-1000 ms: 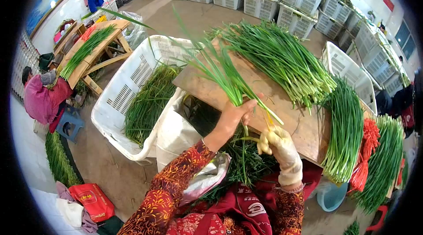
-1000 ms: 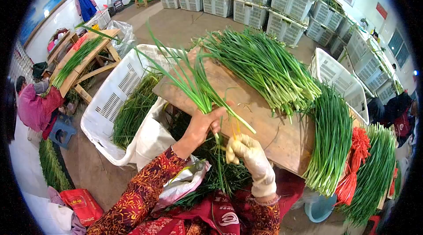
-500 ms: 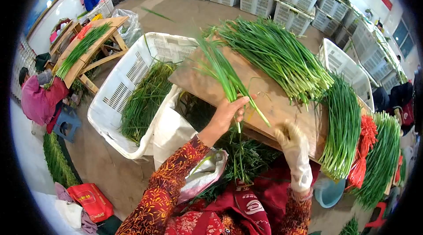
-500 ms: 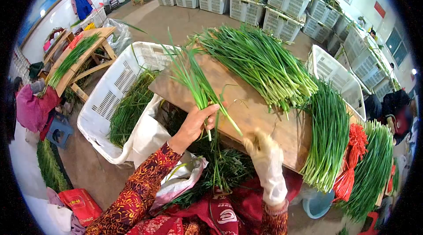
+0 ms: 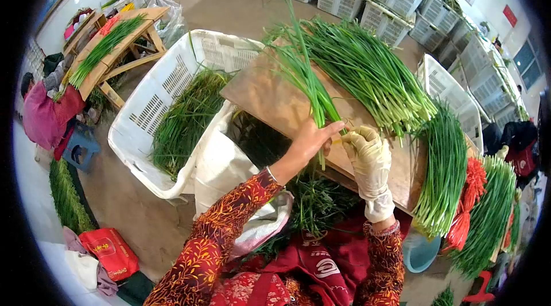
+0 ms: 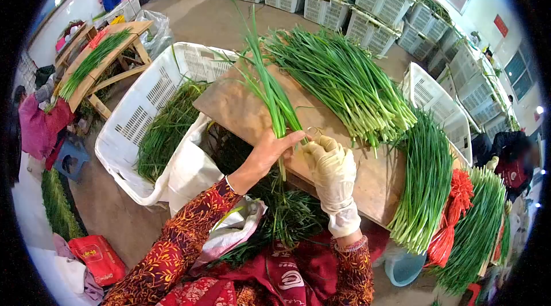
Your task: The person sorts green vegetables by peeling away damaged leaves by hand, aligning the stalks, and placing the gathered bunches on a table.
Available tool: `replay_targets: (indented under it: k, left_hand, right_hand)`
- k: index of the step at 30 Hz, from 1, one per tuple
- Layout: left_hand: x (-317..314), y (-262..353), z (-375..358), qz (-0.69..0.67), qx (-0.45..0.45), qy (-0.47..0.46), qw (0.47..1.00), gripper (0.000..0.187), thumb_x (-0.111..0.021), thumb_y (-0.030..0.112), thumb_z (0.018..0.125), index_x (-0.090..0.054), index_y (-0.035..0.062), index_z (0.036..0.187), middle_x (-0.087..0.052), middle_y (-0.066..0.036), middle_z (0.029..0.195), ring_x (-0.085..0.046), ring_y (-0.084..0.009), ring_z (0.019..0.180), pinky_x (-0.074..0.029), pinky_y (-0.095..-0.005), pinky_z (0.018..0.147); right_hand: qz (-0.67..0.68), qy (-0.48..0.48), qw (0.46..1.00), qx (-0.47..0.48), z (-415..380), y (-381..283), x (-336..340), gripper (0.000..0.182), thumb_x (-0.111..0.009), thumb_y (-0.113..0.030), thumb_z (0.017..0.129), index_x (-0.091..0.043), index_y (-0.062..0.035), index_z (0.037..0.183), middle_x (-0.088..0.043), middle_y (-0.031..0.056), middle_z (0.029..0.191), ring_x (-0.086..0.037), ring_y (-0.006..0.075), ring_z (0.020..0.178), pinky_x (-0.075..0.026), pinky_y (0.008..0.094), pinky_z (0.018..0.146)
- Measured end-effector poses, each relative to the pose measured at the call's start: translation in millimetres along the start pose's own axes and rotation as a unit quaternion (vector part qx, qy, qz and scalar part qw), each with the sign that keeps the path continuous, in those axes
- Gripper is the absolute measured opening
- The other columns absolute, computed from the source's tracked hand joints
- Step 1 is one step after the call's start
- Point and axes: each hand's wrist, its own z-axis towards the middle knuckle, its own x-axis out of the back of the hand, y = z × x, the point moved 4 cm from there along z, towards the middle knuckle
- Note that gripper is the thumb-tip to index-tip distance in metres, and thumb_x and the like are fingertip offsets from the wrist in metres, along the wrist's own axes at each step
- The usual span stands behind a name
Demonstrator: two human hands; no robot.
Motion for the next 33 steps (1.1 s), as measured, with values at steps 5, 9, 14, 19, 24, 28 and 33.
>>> replay_targets:
  k: [5,9,14,19,24,28,33]
  left_hand:
    - [-3.5,-14.7,-9.5,0.022,0.045,0.012,0.999,0.032,-0.054,0.032,0.084,-0.06,0.0018,0.094,-0.056,-0.002,0.071,-0.051,-0.0089,0.058,-0.04,-0.0201,0.05]
    - [17.5,-22.2,-10.7,-0.034,0.023,0.032,0.999,0.035,-0.046,0.03,0.089,-0.056,-0.0003,0.104,-0.062,-0.007,0.088,-0.056,-0.0138,0.073,-0.047,-0.0246,0.056]
    - [52.4,15.6,6.5,-0.367,-0.086,0.102,0.921,0.028,-0.047,0.033,0.089,-0.049,0.0064,0.094,-0.057,-0.004,0.082,-0.055,-0.0123,0.066,-0.051,-0.0289,0.065]
    - [40.8,-16.5,17.0,-0.438,0.036,0.032,0.898,0.023,-0.047,0.027,0.09,-0.049,0.0078,0.102,-0.053,-0.001,0.086,-0.055,-0.0122,0.076,-0.051,-0.03,0.068]
    - [19.9,-16.3,0.3,-0.361,0.067,0.036,0.929,0.026,-0.052,0.026,0.087,-0.052,0.0068,0.104,-0.057,-0.003,0.091,-0.057,-0.0164,0.085,-0.051,-0.0368,0.073]
    - [15.2,-20.1,1.8,-0.329,0.056,-0.033,0.942,0.033,-0.053,0.025,0.087,-0.049,0.0073,0.115,-0.056,0.0,0.095,-0.055,-0.0126,0.087,-0.049,-0.0324,0.075]
    - [7.0,-1.9,-5.3,-0.307,0.063,-0.059,0.948,0.038,-0.052,0.023,0.087,-0.046,0.0066,0.121,-0.055,0.001,0.101,-0.054,-0.0091,0.089,-0.048,-0.0282,0.077]
  right_hand:
    - [0.255,0.031,0.96,-0.107,10.7,15.3,-5.0,0.005,-0.064,-0.01,0.073,-0.061,-0.0112,0.077,-0.059,0.0035,0.078,-0.054,0.0162,0.068,-0.041,0.0279,0.06]
    - [0.57,0.057,0.785,-0.238,11.7,33.5,60.9,0.01,-0.058,-0.012,0.081,-0.061,-0.0073,0.072,-0.057,0.0036,0.064,-0.052,0.01,0.058,-0.041,0.0215,0.053]
    - [0.092,-0.305,0.922,-0.221,-19.9,40.1,38.9,0.029,-0.062,-0.03,0.077,-0.062,-0.0053,0.093,-0.064,0.0123,0.083,-0.062,0.023,0.067,-0.048,0.0285,0.062]
    - [-0.017,-0.039,0.987,-0.152,25.9,93.3,17.7,0.024,-0.063,-0.022,0.076,-0.059,-0.0061,0.092,-0.061,0.0122,0.083,-0.059,0.026,0.071,-0.047,0.0338,0.064]
    - [0.181,-0.098,0.958,-0.201,26.3,59.0,-7.2,0.028,-0.064,-0.02,0.077,-0.058,-0.0052,0.1,-0.061,0.0111,0.082,-0.058,0.0192,0.071,-0.046,0.0284,0.065]
    - [0.421,-0.171,0.848,-0.274,10.8,37.3,-29.0,0.036,-0.063,-0.023,0.08,-0.055,-0.0054,0.11,-0.058,0.0027,0.081,-0.052,0.0105,0.072,-0.043,0.0237,0.068]
    - [0.484,-0.203,0.798,-0.295,5.9,32.7,-39.3,0.037,-0.062,-0.02,0.081,-0.054,-0.006,0.114,-0.052,-0.0027,0.08,-0.046,0.0069,0.073,-0.039,0.0202,0.066]
